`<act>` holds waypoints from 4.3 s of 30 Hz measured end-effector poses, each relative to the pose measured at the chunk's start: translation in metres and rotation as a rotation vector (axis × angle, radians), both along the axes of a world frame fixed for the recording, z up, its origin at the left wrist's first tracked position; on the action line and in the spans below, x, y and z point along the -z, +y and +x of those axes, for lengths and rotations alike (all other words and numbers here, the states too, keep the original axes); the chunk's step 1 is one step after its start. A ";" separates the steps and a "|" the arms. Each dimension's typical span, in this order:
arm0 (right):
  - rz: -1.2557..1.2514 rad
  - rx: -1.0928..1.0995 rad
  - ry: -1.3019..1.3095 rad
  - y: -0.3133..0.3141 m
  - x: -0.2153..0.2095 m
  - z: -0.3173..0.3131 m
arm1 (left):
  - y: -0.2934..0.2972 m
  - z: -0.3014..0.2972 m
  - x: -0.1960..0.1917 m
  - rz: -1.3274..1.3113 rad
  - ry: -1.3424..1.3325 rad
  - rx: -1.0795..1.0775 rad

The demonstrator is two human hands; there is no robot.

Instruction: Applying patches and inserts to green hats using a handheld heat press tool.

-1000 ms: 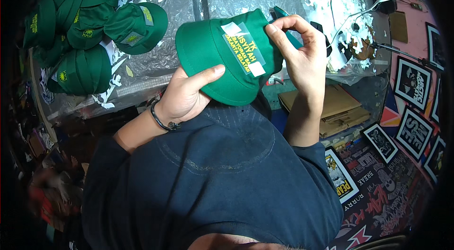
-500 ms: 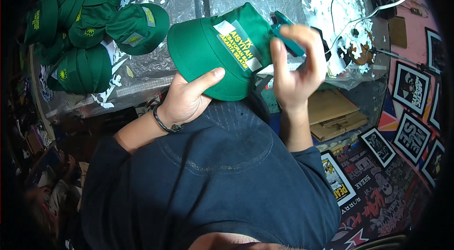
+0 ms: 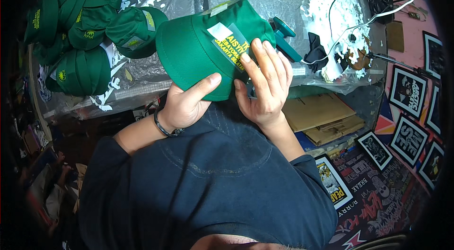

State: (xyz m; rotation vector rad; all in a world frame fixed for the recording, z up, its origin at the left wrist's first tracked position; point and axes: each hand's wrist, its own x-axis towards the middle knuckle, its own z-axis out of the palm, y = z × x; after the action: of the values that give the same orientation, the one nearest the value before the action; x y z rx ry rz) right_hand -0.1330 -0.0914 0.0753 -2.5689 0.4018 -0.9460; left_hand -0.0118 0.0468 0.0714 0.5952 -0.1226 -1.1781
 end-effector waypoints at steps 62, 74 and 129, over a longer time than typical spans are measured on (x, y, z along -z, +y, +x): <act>0.312 -0.144 -0.045 -0.010 0.040 -0.005 | -0.014 -0.024 0.022 0.046 0.019 -0.143; 0.166 0.444 0.643 -0.146 0.171 -0.078 | -0.006 0.013 0.041 0.139 0.123 -0.241; 0.532 -0.124 0.017 -0.037 0.010 0.005 | -0.008 0.006 0.022 0.226 -0.446 -0.156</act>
State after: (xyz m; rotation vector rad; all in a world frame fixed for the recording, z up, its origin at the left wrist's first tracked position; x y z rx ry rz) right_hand -0.1283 -0.1283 0.0654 -2.0906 0.4256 -0.6629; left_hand -0.0060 0.0391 0.0495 1.0446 -0.3192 -0.8984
